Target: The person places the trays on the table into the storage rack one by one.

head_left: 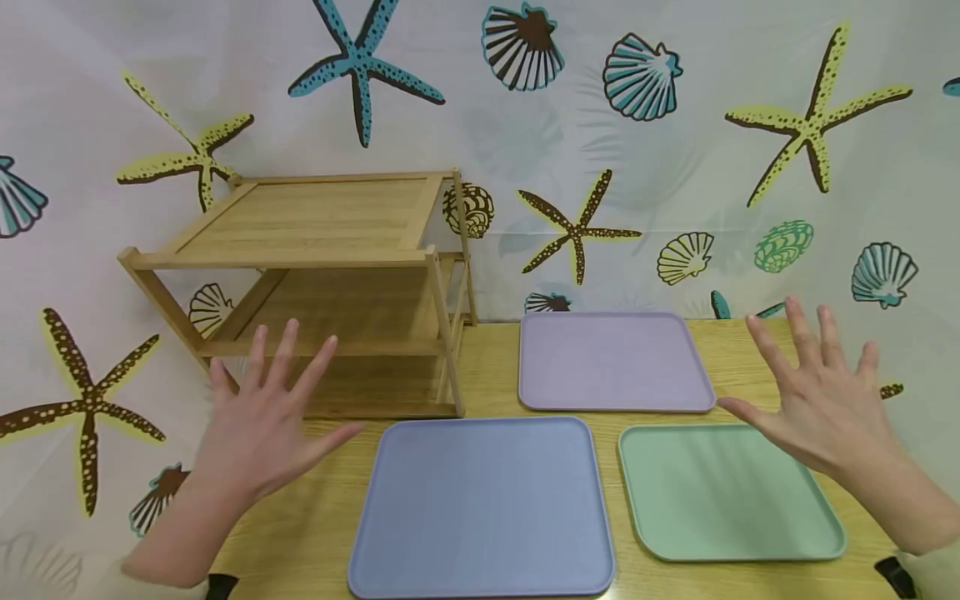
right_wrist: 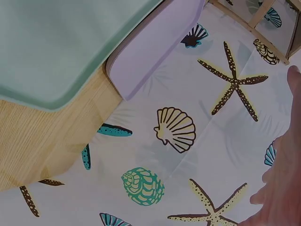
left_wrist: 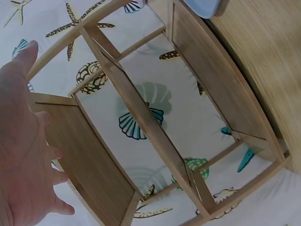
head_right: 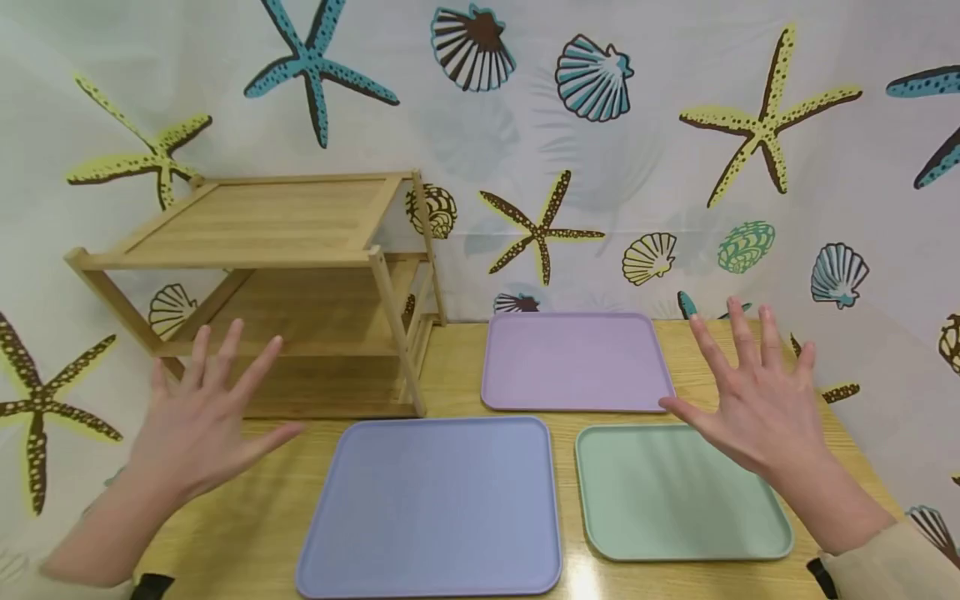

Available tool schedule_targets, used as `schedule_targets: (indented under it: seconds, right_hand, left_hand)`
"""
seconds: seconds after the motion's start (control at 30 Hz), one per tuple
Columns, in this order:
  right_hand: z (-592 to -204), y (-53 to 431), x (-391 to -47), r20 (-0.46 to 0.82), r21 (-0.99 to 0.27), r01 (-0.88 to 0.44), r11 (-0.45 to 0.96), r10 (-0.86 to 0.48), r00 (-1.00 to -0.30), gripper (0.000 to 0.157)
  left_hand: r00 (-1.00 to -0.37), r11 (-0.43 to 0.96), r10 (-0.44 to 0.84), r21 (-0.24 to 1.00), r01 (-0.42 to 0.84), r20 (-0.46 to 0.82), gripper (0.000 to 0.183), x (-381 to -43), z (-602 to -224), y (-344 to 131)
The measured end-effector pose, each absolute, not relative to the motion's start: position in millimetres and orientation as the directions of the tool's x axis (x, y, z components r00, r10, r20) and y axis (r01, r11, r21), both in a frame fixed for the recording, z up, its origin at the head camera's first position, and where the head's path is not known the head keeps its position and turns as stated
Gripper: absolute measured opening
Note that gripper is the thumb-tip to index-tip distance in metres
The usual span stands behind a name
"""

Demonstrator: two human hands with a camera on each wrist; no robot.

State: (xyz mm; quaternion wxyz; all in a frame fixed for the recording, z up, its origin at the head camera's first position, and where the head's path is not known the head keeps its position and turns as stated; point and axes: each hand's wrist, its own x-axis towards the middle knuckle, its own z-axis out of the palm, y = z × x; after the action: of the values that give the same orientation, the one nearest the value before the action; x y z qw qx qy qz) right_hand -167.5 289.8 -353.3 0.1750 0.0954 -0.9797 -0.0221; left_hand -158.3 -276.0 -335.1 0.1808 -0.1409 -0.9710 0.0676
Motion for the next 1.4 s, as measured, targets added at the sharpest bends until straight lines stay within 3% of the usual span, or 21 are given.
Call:
schedule_targets:
  seconds: [0.27,0.67,0.93,1.2,1.4]
  right_hand:
    - [-354,287,-170,0.337,0.051,-0.214,0.975,-0.218,-0.916,0.1]
    - [-361,276,-175,0.334,-0.092,-0.348,0.933,-0.3,-0.894,0.096]
    - [-385,278,-184,0.323,-0.296,-0.433,0.851,-0.338,-0.884,0.095]
    - [-412,281,-187,0.289,-0.465,-0.448,0.763,-0.348,-0.892,0.089]
    - [-428,285,-196,0.303,-0.525,-0.449,0.723,-0.334,-0.893,0.084]
  left_hand:
    - [-0.902,0.963,0.268,-0.124,0.239,0.339,0.106,-157,-337,-302]
    - [-0.895,0.938,0.175,0.207,0.279,0.41,0.104,-165,-354,-359]
    - [-0.905,0.74,-0.029,0.618,0.266,0.424,0.1,-172,-357,-393]
    - [-0.859,0.547,-0.331,0.821,0.163,0.392,0.097,-196,-348,-414]
    - [-0.862,0.39,-0.423,0.915,0.103,0.277,0.094,-217,-342,-424]
